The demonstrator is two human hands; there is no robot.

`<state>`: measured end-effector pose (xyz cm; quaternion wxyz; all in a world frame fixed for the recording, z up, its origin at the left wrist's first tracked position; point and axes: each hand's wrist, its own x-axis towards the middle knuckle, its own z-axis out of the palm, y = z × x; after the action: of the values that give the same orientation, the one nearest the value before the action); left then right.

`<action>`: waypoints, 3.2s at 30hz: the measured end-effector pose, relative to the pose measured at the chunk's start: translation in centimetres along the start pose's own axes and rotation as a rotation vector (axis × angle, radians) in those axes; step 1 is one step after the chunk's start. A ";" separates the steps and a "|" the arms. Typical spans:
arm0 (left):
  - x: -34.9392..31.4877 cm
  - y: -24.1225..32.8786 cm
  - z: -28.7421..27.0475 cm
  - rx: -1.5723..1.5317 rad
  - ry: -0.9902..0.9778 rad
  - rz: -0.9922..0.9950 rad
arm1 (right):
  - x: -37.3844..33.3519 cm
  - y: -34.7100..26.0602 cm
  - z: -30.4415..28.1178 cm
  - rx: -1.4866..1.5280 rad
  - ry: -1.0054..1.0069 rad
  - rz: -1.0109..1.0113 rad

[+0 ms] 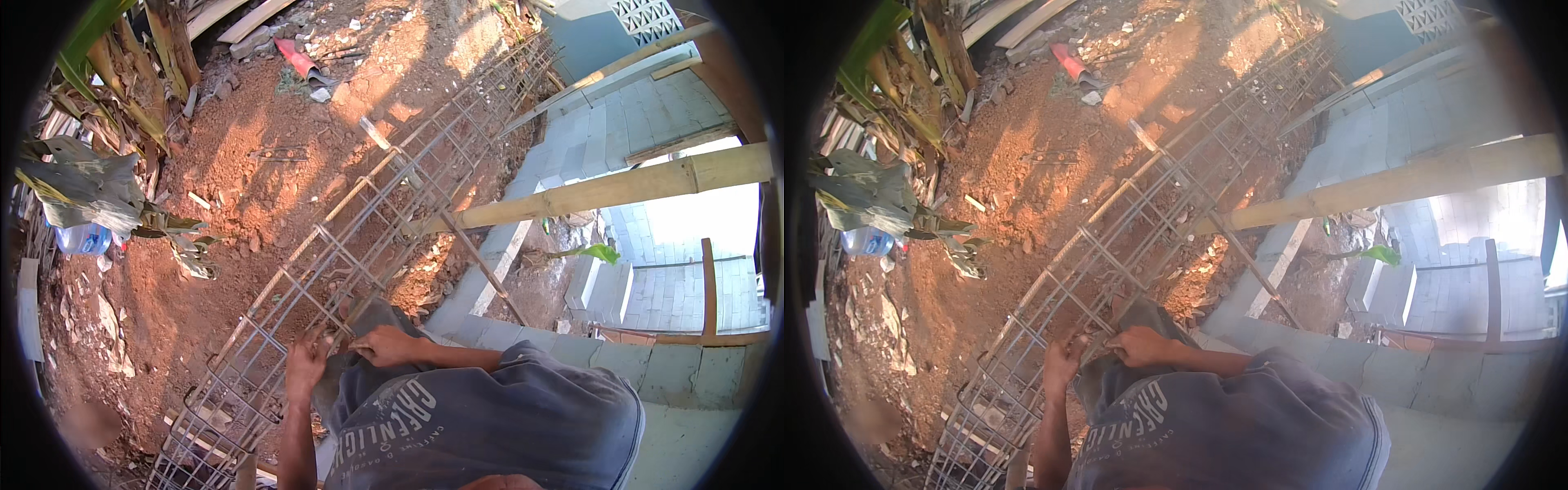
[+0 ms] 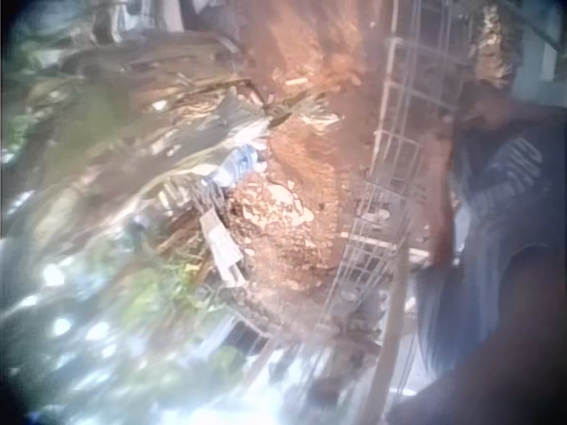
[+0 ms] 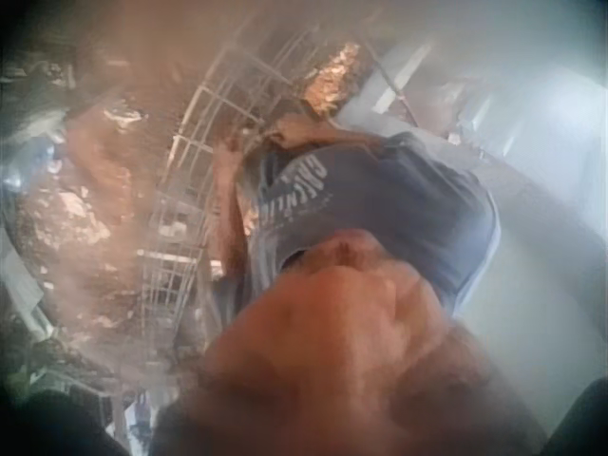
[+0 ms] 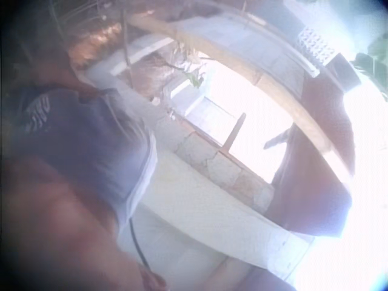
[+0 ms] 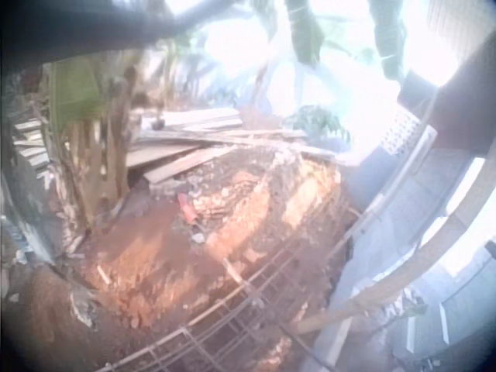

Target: The person assembles a rebar mesh by tying intersecting steel bars together with wire. They repeatedly wrap wire around bar intersections and twist it to secure the grid structure.

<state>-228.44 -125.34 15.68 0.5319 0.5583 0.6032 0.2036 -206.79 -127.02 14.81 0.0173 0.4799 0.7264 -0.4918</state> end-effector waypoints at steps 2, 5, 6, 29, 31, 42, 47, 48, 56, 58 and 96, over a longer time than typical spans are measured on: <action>-1.6 0.9 0.6 -0.244 -0.173 -0.136 | -0.7 -0.9 -0.1 0.091 0.112 0.014; -3.6 -1.5 1.6 -0.445 -0.073 -0.181 | -1.2 -1.7 -0.3 0.157 0.265 -0.154; -4.2 -1.3 1.8 -0.435 -0.007 -0.141 | -1.4 -1.9 -0.6 0.150 0.262 -0.154; 0.5 -10.9 4.8 0.264 0.134 0.007 | -6.5 3.6 3.7 0.252 0.259 0.217; 3.1 -12.6 6.6 0.551 -0.002 0.001 | -7.6 3.8 4.3 0.236 0.292 0.258; 5.2 -14.7 7.1 0.357 -0.018 -0.375 | -12.5 8.1 10.8 0.563 0.386 0.470; 4.8 -11.7 3.5 0.226 -0.056 -0.391 | -7.7 7.0 8.7 0.463 0.484 0.383; 5.3 -12.2 3.2 0.155 -0.128 -0.438 | -6.4 6.7 7.9 0.442 0.542 0.359; 6.0 -14.1 3.8 0.118 -0.250 -0.438 | 3.0 10.6 6.7 0.267 0.578 0.297; 5.8 -12.1 3.3 0.041 -0.296 -0.436 | 4.9 12.4 8.3 0.246 0.546 0.383; 7.4 -12.3 9.3 0.195 0.172 -0.343 | 10.0 8.6 6.5 1.364 0.082 0.573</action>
<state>-224.57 -125.60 -1.01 0.4490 0.4769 0.7493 0.0979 -208.91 -124.44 0.47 -0.1841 0.5727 0.1057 -0.7918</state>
